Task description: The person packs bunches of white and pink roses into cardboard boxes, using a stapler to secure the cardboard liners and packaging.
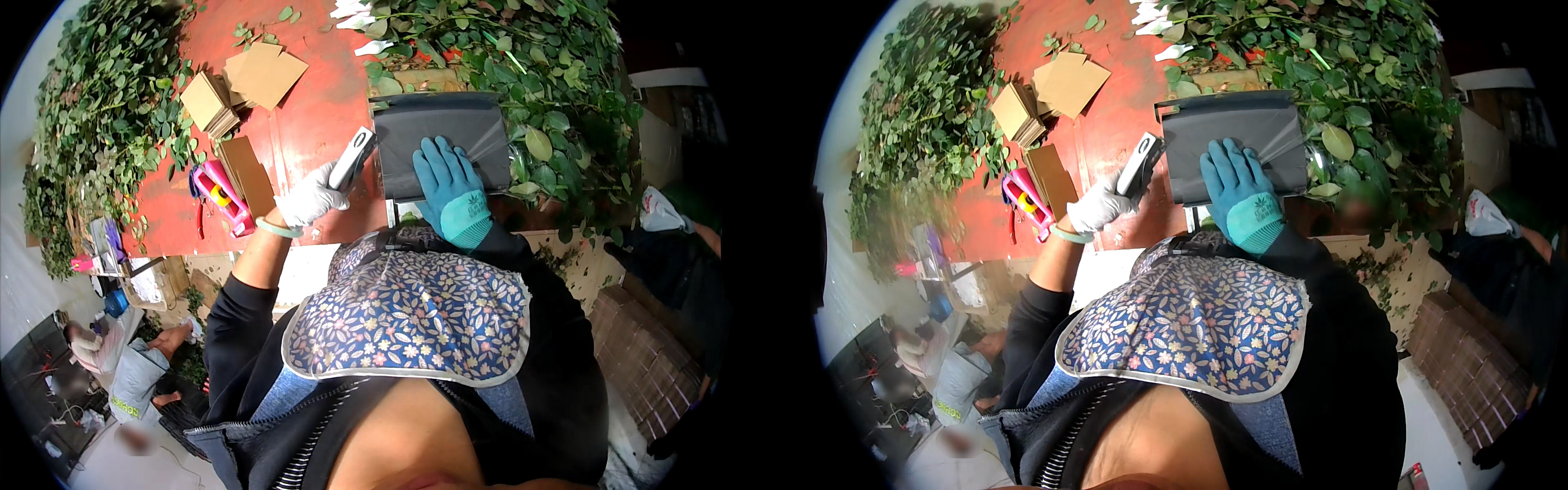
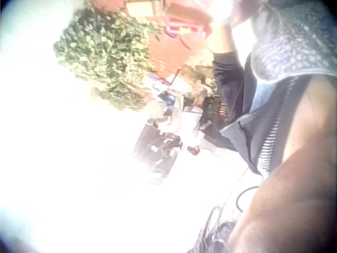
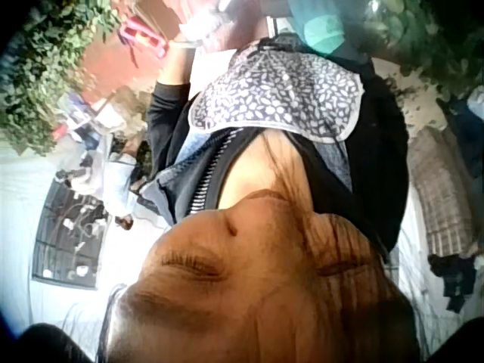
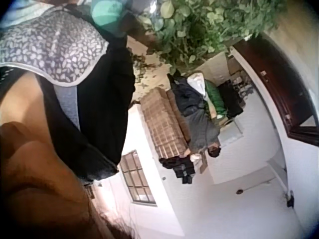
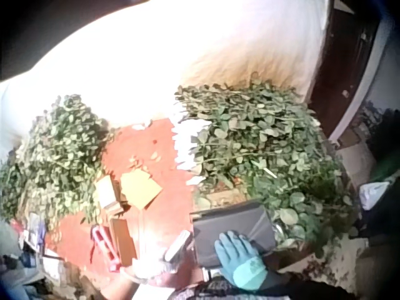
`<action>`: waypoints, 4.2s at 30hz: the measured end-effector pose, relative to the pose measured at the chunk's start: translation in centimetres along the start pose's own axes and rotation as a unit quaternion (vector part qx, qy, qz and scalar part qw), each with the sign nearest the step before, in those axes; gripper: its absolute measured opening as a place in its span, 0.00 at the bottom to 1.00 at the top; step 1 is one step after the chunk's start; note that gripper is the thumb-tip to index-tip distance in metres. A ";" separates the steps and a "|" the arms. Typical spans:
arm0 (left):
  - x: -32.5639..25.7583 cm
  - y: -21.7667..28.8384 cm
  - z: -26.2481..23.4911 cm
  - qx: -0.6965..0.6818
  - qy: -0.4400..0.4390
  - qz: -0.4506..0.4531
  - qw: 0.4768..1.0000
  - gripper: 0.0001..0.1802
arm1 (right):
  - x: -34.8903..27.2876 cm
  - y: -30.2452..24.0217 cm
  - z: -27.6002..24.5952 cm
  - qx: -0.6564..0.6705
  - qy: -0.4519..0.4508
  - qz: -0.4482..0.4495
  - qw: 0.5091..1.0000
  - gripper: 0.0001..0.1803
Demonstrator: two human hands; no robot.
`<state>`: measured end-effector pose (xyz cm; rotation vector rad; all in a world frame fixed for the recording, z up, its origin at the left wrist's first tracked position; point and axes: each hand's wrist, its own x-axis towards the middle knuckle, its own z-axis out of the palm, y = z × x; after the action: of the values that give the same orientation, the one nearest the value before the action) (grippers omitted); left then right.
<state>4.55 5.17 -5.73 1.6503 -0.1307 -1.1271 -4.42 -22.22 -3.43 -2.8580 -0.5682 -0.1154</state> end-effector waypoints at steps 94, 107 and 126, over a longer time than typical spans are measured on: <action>5.2 -3.5 0.7 0.569 0.240 0.389 0.683 0.07 | -1.9 9.3 1.6 0.416 0.181 0.235 0.860 0.23; 3.4 -5.0 -1.2 0.550 0.264 0.450 0.652 0.07 | -1.9 7.7 1.3 0.277 0.195 0.187 0.922 0.23; 9.5 0.9 -10.1 -0.062 -0.334 -0.064 0.938 0.22 | -4.7 6.1 0.5 0.326 0.209 0.255 0.886 0.28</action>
<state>17.35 6.24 -11.05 1.1185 -0.3825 -1.7274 -6.38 -29.28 -5.68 -2.1286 0.2143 -0.3602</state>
